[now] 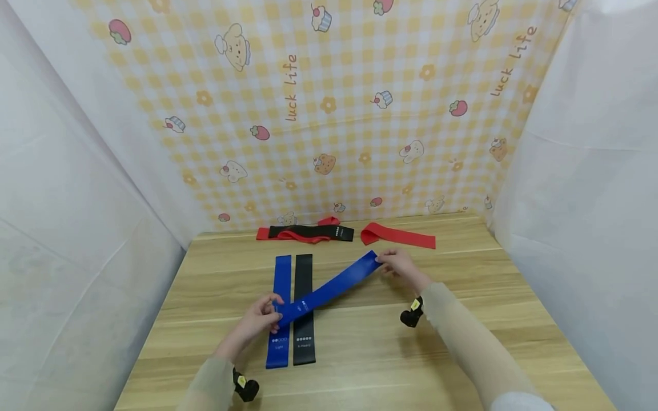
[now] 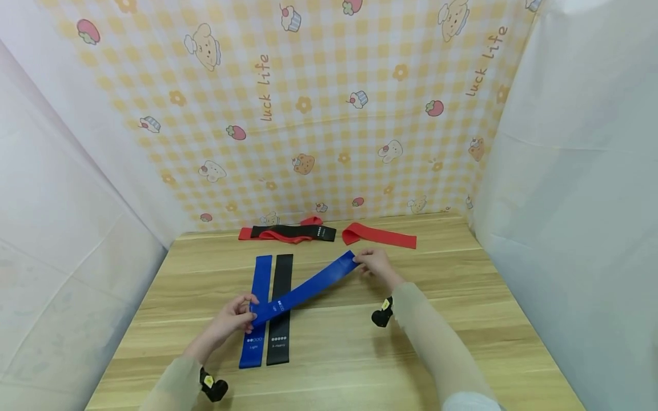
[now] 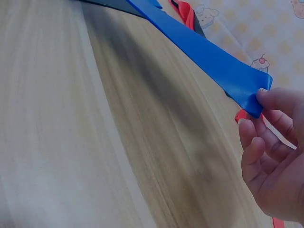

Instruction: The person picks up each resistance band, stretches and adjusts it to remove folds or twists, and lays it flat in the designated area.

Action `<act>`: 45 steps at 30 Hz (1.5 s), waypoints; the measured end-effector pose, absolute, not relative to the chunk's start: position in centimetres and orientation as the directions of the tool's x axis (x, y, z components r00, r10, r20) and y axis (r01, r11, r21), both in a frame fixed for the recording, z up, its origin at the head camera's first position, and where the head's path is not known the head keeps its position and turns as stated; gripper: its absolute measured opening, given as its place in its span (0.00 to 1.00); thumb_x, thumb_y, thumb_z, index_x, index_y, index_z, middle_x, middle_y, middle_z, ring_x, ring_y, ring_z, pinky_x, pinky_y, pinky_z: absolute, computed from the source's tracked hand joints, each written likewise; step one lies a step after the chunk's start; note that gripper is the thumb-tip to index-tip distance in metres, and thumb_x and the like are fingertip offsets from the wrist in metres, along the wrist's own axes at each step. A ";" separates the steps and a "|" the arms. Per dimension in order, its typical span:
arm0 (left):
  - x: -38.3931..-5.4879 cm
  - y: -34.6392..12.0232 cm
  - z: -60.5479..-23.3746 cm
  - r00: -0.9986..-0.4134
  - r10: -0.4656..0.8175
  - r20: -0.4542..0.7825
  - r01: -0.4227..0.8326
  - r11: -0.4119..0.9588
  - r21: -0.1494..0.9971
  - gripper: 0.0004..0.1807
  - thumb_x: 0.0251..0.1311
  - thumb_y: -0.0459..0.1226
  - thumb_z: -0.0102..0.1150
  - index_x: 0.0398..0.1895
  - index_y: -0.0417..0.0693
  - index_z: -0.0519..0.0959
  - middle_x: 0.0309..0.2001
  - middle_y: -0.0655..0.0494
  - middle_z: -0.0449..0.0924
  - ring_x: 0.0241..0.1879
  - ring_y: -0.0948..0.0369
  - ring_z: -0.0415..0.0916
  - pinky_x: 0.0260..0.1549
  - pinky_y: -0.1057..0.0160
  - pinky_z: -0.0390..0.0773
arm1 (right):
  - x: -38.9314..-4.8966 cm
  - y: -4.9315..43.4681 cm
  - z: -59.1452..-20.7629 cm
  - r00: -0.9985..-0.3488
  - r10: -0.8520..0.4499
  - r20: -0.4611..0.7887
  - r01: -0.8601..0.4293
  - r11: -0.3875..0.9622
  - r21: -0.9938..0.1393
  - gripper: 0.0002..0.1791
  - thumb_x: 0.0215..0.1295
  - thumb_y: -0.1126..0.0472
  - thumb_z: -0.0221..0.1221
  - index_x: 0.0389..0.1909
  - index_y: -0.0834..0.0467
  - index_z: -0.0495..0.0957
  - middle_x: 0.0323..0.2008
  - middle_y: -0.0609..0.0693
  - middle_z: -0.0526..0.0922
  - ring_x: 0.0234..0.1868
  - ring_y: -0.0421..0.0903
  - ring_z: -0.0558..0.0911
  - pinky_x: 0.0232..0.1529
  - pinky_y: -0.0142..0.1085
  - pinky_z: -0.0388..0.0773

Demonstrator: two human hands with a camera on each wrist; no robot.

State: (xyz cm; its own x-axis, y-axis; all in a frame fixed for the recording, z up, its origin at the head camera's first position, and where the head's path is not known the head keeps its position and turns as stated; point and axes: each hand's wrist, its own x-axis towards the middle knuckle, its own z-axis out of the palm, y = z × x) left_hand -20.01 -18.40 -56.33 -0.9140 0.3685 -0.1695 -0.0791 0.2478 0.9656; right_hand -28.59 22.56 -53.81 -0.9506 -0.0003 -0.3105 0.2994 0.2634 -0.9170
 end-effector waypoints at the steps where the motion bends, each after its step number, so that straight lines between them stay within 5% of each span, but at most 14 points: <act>1: -19.9 -18.3 -56.4 -0.908 0.383 -0.169 -0.074 0.252 0.965 0.16 0.61 0.27 0.56 0.52 0.37 0.68 0.23 0.53 0.69 0.25 0.56 0.76 0.26 0.61 0.80 | -28.6 22.5 -53.7 -0.950 0.005 -0.312 0.302 0.266 -0.915 0.12 0.66 0.58 0.60 0.43 0.63 0.78 0.32 0.50 0.81 0.36 0.56 0.82 0.30 0.40 0.75; 19: -18.7 -16.8 -56.3 -0.864 0.467 -0.190 -0.030 0.329 0.944 0.11 0.63 0.32 0.58 0.49 0.42 0.77 0.28 0.52 0.66 0.28 0.55 0.73 0.29 0.60 0.79 | -29.9 22.6 -53.7 -0.964 0.048 -0.260 0.261 0.324 -0.909 0.12 0.64 0.59 0.62 0.42 0.64 0.81 0.35 0.55 0.82 0.37 0.63 0.82 0.34 0.47 0.81; 28: -18.6 -16.3 -56.6 -0.823 0.524 -0.219 -0.023 0.355 0.934 0.11 0.63 0.31 0.58 0.49 0.44 0.78 0.29 0.54 0.66 0.27 0.57 0.72 0.28 0.60 0.78 | -30.8 22.7 -53.9 -0.969 -0.004 -0.245 0.231 0.326 -0.917 0.09 0.64 0.60 0.62 0.38 0.63 0.81 0.19 0.50 0.71 0.13 0.42 0.66 0.15 0.32 0.64; 36: -18.2 -16.0 -57.1 -0.771 0.607 -0.193 -0.001 0.302 0.953 0.12 0.63 0.30 0.58 0.49 0.41 0.77 0.28 0.55 0.68 0.26 0.60 0.72 0.27 0.63 0.78 | -30.8 22.0 -53.2 -0.959 -0.013 -0.282 0.270 0.261 -0.927 0.12 0.67 0.59 0.60 0.44 0.64 0.80 0.26 0.56 0.82 0.18 0.46 0.79 0.24 0.38 0.78; 45: -18.0 -15.5 -57.3 -0.752 0.632 -0.185 -0.006 0.273 0.962 0.10 0.62 0.30 0.59 0.46 0.39 0.78 0.26 0.56 0.68 0.25 0.59 0.74 0.28 0.62 0.80 | -31.2 21.3 -52.8 -0.947 -0.024 -0.320 0.315 0.115 -0.942 0.15 0.71 0.58 0.56 0.50 0.65 0.78 0.40 0.57 0.86 0.27 0.45 0.86 0.30 0.36 0.81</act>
State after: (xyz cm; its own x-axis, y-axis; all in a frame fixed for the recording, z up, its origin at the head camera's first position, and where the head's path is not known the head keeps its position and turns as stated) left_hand -18.04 -15.47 -57.27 -0.7524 0.6323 -0.1845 -0.0065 0.2730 0.9620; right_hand -31.24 21.34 -52.83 -0.9472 -0.0240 -0.3196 0.3150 0.1148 -0.9421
